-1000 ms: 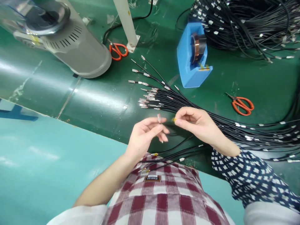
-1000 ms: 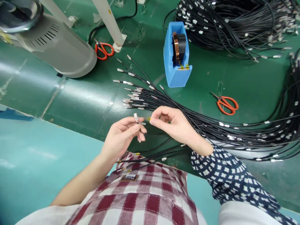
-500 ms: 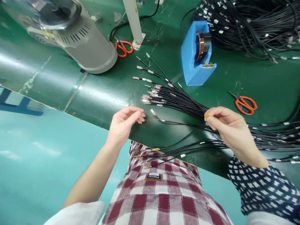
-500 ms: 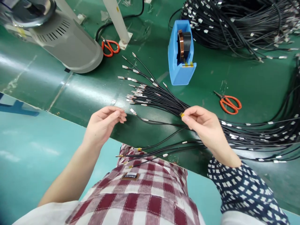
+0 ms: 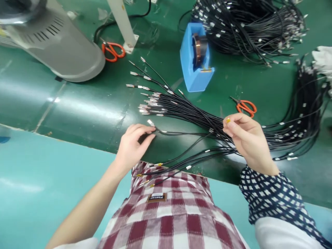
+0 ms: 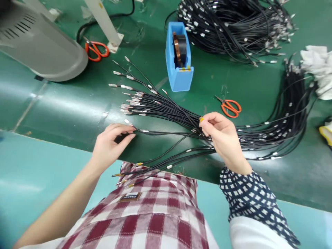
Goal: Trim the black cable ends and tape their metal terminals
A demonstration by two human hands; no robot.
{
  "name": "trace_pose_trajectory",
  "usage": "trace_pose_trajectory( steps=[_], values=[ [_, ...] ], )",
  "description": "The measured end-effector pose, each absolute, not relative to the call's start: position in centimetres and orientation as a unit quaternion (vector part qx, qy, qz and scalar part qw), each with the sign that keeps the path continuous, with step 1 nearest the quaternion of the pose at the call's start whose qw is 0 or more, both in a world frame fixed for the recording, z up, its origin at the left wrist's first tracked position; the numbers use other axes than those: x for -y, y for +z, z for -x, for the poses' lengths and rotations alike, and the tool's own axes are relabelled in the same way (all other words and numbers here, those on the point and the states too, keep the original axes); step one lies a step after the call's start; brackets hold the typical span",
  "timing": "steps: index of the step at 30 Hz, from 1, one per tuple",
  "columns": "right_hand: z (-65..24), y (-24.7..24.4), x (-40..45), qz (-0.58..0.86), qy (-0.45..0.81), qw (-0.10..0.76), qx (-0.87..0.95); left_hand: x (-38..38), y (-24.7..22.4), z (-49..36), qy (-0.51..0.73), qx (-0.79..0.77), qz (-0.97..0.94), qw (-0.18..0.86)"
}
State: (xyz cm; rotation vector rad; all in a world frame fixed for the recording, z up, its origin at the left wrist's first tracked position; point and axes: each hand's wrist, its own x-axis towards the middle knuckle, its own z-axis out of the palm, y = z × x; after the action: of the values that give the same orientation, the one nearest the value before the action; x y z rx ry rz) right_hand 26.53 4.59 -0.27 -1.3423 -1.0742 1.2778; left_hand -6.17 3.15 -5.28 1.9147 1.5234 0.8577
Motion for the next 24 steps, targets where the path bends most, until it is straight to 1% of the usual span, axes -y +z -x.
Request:
trace_pose_trajectory(
  steps=[4,6,18,24],
  values=[
    [-27.3,-0.2,-4.2,0.549,0.534,0.504,0.399,-2.9,-5.2,6.4,0.338,-0.583,-0.654,0.344],
    [-27.3,-0.2,-4.0,0.544,0.542,0.508,0.390,-2.9,-4.9,6.2,0.347,-0.589,-0.634,0.362],
    [-25.6,0.3,-4.0,0.584,0.536,0.472,0.386,-2.5,-4.0,7.3,0.361,-0.599,-0.577,0.422],
    [-25.5,0.0,-3.9,0.582,0.547,0.454,0.396,-1.5,-3.5,8.4,0.327,-0.620,-0.572,0.425]
  ],
)
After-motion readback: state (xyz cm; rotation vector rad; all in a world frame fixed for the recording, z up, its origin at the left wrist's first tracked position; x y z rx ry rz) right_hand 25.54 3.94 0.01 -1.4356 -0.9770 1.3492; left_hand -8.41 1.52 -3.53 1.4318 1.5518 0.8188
